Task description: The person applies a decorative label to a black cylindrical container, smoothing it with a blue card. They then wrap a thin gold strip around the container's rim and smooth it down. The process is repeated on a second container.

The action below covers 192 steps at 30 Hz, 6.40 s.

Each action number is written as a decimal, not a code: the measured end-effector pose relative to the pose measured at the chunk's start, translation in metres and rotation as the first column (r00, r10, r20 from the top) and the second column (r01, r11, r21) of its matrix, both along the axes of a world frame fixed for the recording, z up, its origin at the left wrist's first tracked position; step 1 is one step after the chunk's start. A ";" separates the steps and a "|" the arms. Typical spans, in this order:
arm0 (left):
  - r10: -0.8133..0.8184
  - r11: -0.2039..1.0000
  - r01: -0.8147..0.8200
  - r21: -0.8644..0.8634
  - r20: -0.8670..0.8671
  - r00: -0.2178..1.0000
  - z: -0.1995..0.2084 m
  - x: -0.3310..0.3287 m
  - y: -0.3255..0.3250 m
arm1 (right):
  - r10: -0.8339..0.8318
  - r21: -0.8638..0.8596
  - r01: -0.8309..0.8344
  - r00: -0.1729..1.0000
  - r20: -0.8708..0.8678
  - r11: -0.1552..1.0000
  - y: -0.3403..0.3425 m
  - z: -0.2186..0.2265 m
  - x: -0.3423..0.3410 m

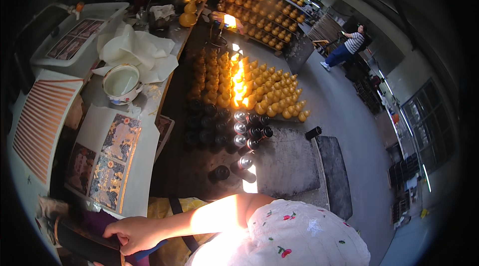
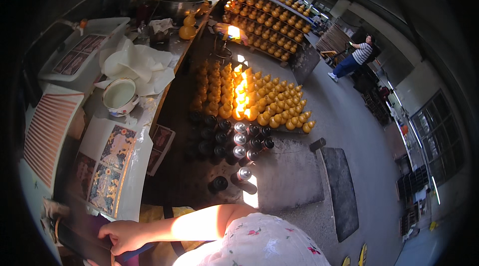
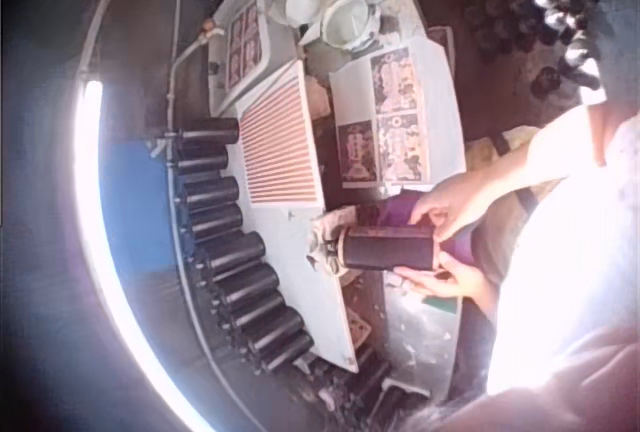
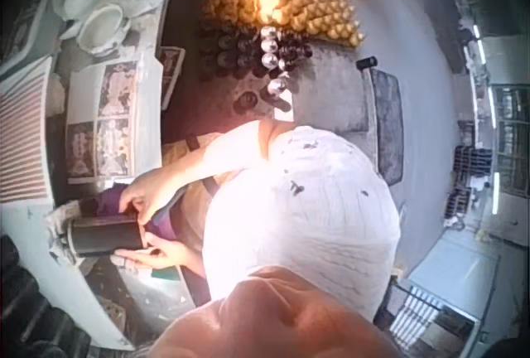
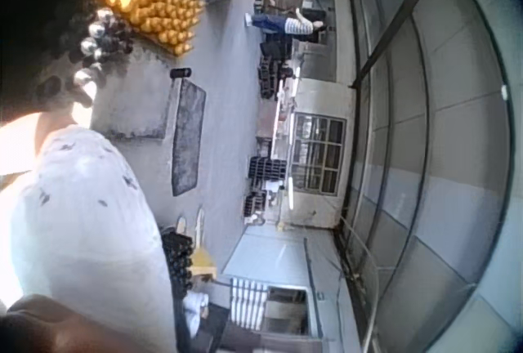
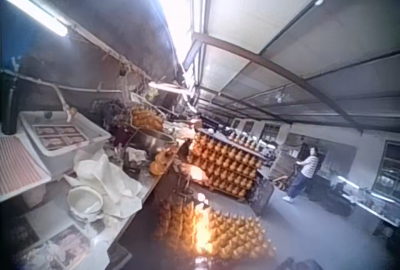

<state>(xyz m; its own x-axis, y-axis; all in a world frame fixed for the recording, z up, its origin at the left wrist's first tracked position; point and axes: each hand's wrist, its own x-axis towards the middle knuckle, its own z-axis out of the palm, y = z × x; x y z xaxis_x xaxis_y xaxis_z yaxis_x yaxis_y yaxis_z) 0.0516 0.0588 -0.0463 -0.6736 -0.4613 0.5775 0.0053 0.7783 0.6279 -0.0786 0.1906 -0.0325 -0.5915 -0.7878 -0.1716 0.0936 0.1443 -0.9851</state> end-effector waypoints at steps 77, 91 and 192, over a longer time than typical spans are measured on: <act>0.039 0.963 -0.069 0.259 0.120 0.992 -0.011 0.015 -0.010 | -0.201 -0.107 0.208 0.977 0.073 0.972 -0.013 0.020 0.034; -0.008 0.902 -0.013 0.432 0.046 0.999 -0.009 0.013 -0.008 | -0.251 -0.020 0.254 0.963 0.098 0.967 -0.016 0.017 0.029; 0.067 0.905 0.026 -0.424 0.203 0.977 -0.011 0.017 0.037 | -0.302 -0.029 0.301 0.952 -0.056 0.953 0.015 0.000 0.008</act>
<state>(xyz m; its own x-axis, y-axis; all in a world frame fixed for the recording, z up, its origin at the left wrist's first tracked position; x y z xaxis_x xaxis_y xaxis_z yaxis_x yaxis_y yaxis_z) 0.0688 0.0959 -0.0569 -0.7928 -0.2204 0.5682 -0.1076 0.9683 0.2255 -0.0710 0.2056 -0.0324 -0.8107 -0.5739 -0.1155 0.0715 0.0988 -0.9925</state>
